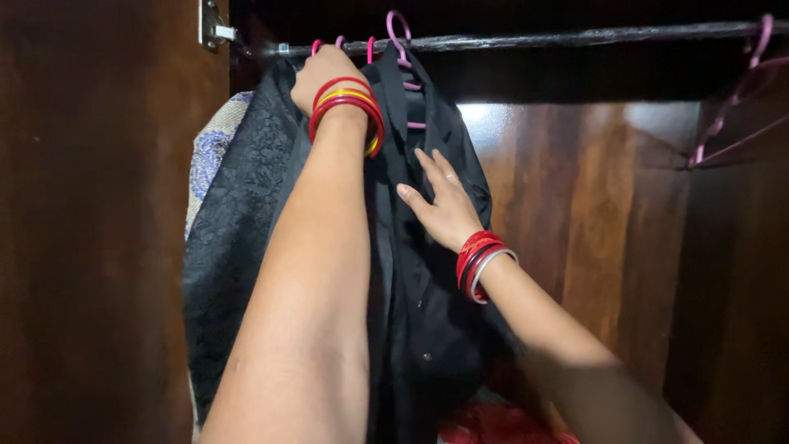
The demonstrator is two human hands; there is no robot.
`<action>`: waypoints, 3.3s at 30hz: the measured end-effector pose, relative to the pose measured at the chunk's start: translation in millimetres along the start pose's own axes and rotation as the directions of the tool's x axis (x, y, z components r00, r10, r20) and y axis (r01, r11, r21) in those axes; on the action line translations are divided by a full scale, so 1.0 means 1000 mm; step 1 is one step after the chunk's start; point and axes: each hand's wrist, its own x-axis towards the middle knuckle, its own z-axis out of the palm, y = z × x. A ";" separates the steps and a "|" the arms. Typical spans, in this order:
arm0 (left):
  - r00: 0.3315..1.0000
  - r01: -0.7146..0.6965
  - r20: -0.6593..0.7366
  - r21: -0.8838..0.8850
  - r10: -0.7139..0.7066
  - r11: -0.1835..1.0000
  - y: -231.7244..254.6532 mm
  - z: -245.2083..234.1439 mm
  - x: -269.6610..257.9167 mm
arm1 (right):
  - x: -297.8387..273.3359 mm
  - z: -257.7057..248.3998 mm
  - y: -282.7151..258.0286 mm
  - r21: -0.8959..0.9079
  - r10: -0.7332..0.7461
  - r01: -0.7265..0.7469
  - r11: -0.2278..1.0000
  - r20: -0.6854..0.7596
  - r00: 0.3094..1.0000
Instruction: The person places a black jacket onto a pink hanger, adjusts the shoulders and collar, then walks to a wooden wardrobe and hangs the jacket on a rod. The person repeats the same process with a second black jacket.
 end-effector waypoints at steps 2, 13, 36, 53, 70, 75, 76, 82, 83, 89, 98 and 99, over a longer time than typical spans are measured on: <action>0.999 -0.028 -0.030 0.026 0.029 0.999 0.002 0.005 0.006 | 0.003 0.005 0.003 0.017 0.003 -0.003 1.000 0.010 1.000; 1.000 0.002 -0.030 0.073 0.000 0.997 0.005 0.017 0.027 | 0.002 0.004 0.019 -0.009 -0.030 0.029 1.000 -0.024 0.999; 0.982 -0.129 0.158 0.137 0.107 0.982 0.008 0.007 0.021 | -0.018 0.009 0.033 -0.054 0.018 -0.020 0.998 -0.025 1.000; 0.860 -0.285 0.396 -0.150 0.322 0.947 -0.045 -0.022 0.003 | -0.057 0.013 0.016 -0.047 0.046 -0.050 0.998 -0.071 0.996; 0.703 -0.647 0.062 -0.360 0.709 0.673 -0.157 -0.105 -0.272 | -0.159 0.029 -0.027 -0.031 0.167 -0.177 0.984 -0.202 0.965; 0.692 -0.605 0.157 -0.407 0.705 0.684 -0.175 -0.105 -0.342 | -0.211 0.035 -0.024 -0.127 0.210 -0.235 0.964 -0.184 0.960; 0.682 -0.595 0.187 -0.419 0.707 0.686 -0.178 -0.103 -0.350 | -0.220 0.036 -0.023 -0.147 0.202 -0.232 0.962 -0.190 0.961; 0.630 -0.596 0.230 -0.468 0.741 0.652 -0.189 -0.097 -0.389 | -0.262 0.030 -0.022 -0.201 0.234 -0.261 0.944 -0.150 0.961; 0.626 -0.594 0.235 -0.474 0.744 0.650 -0.189 -0.097 -0.394 | -0.266 0.028 -0.022 -0.203 0.226 -0.252 0.946 -0.146 0.963; 0.630 -0.555 0.277 -0.493 0.726 0.670 -0.188 -0.100 -0.407 | -0.287 0.025 -0.032 -0.242 0.210 -0.239 0.940 -0.139 0.968; 0.659 -0.485 0.347 -0.482 0.668 0.729 -0.185 -0.108 -0.415 | -0.313 0.020 -0.043 -0.299 0.272 -0.297 0.907 -0.122 0.955; 0.668 -0.484 0.341 -0.476 0.661 0.735 -0.184 -0.108 -0.417 | -0.315 0.018 -0.044 -0.294 0.300 -0.323 0.899 -0.122 0.946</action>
